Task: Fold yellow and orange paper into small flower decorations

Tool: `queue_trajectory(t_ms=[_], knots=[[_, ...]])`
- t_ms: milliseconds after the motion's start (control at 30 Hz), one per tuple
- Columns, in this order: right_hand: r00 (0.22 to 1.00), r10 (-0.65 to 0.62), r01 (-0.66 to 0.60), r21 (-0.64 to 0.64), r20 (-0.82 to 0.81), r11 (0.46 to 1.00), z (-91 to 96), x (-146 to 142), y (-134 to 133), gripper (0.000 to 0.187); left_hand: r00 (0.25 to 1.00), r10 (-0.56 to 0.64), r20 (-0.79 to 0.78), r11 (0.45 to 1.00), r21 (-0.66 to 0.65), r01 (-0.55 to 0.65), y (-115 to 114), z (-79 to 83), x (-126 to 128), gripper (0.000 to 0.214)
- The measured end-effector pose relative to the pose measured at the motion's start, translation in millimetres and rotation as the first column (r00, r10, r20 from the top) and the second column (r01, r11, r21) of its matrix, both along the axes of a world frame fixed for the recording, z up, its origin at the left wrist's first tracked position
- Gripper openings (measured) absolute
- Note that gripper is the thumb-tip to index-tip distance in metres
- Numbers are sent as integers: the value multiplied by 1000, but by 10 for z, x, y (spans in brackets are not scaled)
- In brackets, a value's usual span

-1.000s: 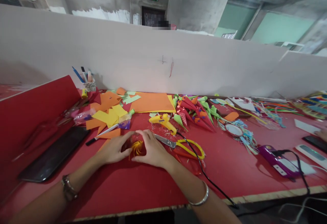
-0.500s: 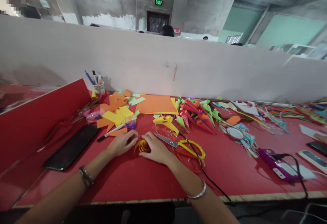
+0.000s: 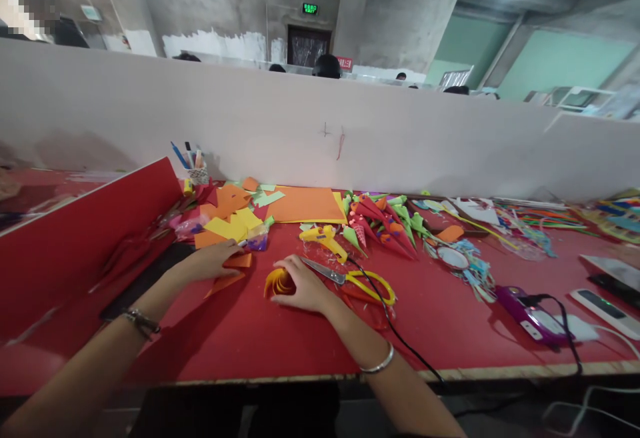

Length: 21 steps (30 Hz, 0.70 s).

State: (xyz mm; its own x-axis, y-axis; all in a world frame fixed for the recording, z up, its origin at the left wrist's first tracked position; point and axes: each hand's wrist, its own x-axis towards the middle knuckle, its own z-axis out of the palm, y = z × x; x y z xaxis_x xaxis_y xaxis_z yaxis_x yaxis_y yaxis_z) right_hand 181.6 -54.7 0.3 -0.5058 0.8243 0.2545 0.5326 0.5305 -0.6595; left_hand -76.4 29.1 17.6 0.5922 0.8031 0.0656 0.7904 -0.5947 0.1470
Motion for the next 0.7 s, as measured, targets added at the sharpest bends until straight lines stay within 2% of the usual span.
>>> queue_trajectory(t_ms=[100,233,367,500,567,600,700], knots=[[1000,4,-4,-1,20,1000,18,5,3,55,998,-46,-50,995,-94,41,24,1,47,28],[998,-17,15,37,63,999,89,43,-18,56,996,-22,-82,991,-137,10,62,41,145,24],[994,-105,104,68,14,992,223,130,-95,55,998,30,-49,992,-124,-36,26,69,178,28],[964,-252,261,133,-83,956,357,348,-149,38,994,88,60,990,-119,-81,-97,119,168,26],[916,-394,401,146,-78,904,379,524,-124,22,986,96,133,989,-129,-79,-162,153,182,24],[872,-485,488,149,-60,860,371,620,-94,20,981,100,169,988,-136,-77,-188,167,199,24],[674,-738,717,215,26,663,281,881,54,25,957,113,266,984,-161,-71,-230,178,279,30]])
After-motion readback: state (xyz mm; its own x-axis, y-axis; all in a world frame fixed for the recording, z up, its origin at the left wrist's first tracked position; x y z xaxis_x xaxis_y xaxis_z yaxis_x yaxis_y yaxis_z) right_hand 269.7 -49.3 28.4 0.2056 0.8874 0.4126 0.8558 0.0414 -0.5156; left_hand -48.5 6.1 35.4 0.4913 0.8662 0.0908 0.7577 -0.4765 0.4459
